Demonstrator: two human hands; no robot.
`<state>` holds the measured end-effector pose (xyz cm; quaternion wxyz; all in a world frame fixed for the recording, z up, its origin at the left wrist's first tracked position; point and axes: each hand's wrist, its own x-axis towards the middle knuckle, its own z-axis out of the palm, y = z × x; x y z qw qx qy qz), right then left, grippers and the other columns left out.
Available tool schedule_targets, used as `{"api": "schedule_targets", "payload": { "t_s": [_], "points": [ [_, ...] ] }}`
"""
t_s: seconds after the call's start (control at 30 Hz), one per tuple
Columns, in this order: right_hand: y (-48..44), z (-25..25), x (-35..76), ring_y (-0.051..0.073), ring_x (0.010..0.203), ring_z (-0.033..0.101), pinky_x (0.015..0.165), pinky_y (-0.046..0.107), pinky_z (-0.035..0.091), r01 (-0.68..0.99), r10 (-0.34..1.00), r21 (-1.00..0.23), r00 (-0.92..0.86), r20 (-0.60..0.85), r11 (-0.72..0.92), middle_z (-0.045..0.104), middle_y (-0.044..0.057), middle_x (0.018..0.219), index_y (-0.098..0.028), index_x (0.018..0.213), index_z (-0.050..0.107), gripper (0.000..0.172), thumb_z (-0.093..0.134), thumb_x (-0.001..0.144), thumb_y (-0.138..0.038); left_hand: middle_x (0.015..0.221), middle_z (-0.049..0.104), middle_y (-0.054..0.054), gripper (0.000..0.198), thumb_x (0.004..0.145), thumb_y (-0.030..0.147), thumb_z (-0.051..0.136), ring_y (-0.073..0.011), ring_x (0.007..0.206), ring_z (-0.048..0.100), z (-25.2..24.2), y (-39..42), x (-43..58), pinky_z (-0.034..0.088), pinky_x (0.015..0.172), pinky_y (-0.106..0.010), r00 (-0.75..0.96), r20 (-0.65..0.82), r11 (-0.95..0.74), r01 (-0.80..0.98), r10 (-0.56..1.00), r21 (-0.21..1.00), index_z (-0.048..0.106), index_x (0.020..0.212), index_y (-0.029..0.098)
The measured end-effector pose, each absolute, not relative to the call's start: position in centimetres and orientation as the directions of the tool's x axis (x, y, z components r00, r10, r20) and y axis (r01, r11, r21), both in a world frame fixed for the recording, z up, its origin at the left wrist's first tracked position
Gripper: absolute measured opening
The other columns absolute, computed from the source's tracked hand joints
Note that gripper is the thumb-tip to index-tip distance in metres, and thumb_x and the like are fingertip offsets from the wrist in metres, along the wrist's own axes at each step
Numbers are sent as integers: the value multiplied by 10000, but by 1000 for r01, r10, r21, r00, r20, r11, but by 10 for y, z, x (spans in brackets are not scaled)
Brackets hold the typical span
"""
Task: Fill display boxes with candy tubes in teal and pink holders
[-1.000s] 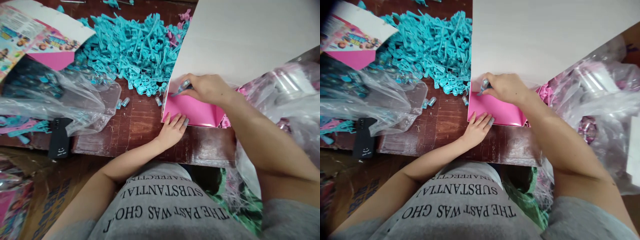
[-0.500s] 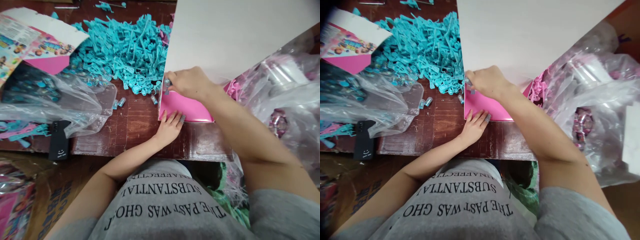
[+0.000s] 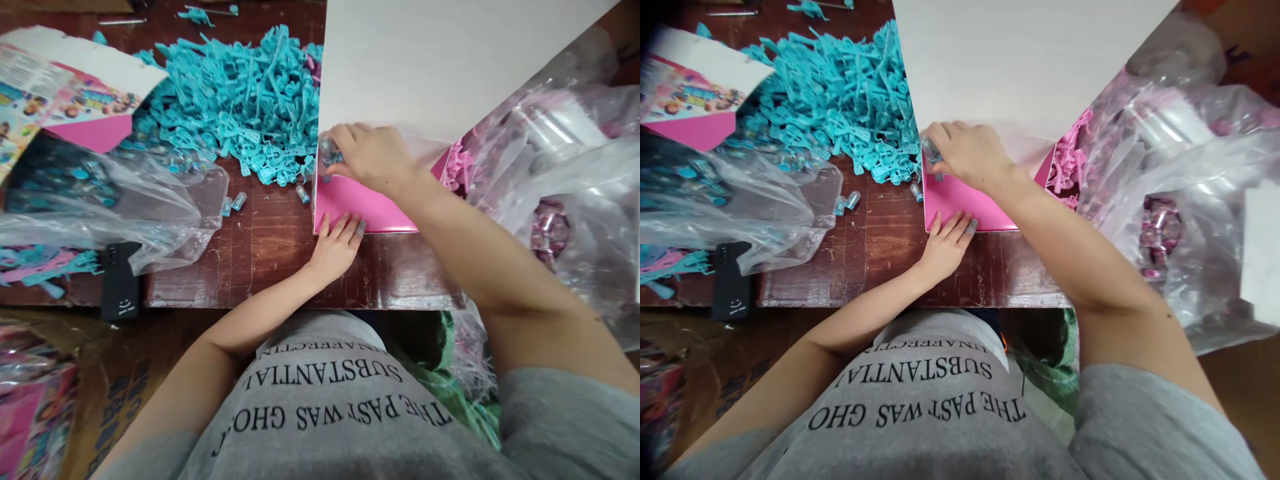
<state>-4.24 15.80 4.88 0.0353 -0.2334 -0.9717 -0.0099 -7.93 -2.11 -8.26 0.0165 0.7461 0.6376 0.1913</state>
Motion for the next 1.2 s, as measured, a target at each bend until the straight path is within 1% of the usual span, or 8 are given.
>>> {"api": "schedule_targets", "payload": {
  "t_s": [0.1, 0.17, 0.4, 0.53, 0.67, 0.87, 1.1, 1.2],
  "points": [
    [148, 38, -36, 384, 1306, 590, 1035, 536, 492, 444, 424, 197, -895, 138, 874, 653, 181, 1442, -196, 1362, 633, 468, 555, 1065, -550, 1599, 570, -136, 483, 1063, 115, 433, -342, 1511, 528, -83, -22, -78, 353, 1281, -697, 116, 265, -187, 947, 957, 263, 623, 1505, 153],
    [147, 25, -33, 380, 1302, 557, 1040, 556, 472, 438, 398, 245, -896, 196, 865, 636, 167, 1452, -219, 1313, 657, 456, 493, 1078, -573, 1600, 566, -140, 480, 1066, 122, 436, -342, 1515, 525, -84, -23, -77, 353, 1281, -700, 118, 268, -189, 947, 956, 260, 617, 1510, 148],
    [160, -10, -24, 362, 1380, 475, 1128, 633, 350, 454, 433, 0, -849, 303, 891, 592, 129, 1501, -255, 1315, 670, 457, 476, 1089, -601, 1583, 586, -135, 479, 1065, 120, 440, -345, 1499, 542, -85, -23, -78, 384, 1267, -685, 124, 289, -200, 946, 949, 254, 617, 1510, 144],
    [159, -10, -21, 365, 1415, 436, 1156, 624, 309, 481, 462, -42, -810, 362, 876, 543, 123, 1545, -274, 1382, 645, 448, 477, 1095, -574, 1588, 579, -146, 478, 1056, 112, 461, -350, 1507, 533, -86, -23, -77, 361, 1277, -697, 113, 293, -198, 940, 949, 278, 628, 1501, 152],
    [157, -15, -25, 355, 1384, 449, 1137, 604, 329, 535, 533, -101, -770, 350, 839, 555, 109, 1525, -287, 1264, 695, 365, 450, 1111, -509, 1586, 584, -147, 470, 1057, 114, 466, -347, 1509, 531, -86, -23, -75, 349, 1288, -688, 110, 294, -194, 941, 949, 276, 638, 1492, 152],
    [154, -14, -25, 370, 1386, 451, 1123, 635, 331, 541, 532, -73, -782, 325, 838, 560, 120, 1521, -269, 1222, 704, 347, 499, 1088, -514, 1558, 610, -154, 450, 1058, 115, 460, -352, 1483, 559, -90, -23, -75, 395, 1259, -689, 114, 333, -201, 950, 936, 240, 666, 1458, 139],
    [152, -13, -20, 383, 1408, 411, 1158, 665, 261, 564, 547, -53, -768, 334, 824, 536, 128, 1548, -271, 1230, 700, 439, 412, 1096, -574, 1561, 614, -145, 446, 1062, 121, 452, -335, 1484, 556, -94, -22, -75, 387, 1268, -668, 108, 357, -203, 949, 928, 241, 666, 1452, 141],
    [152, -23, -23, 384, 1392, 442, 1152, 670, 299, 560, 544, -69, -757, 362, 826, 539, 117, 1525, -289, 1234, 692, 419, 407, 1093, -561, 1545, 627, -161, 447, 1055, 119, 464, -339, 1480, 558, -95, -23, -72, 388, 1264, -671, 106, 363, -205, 947, 926, 248, 657, 1458, 125]
  ]
}}
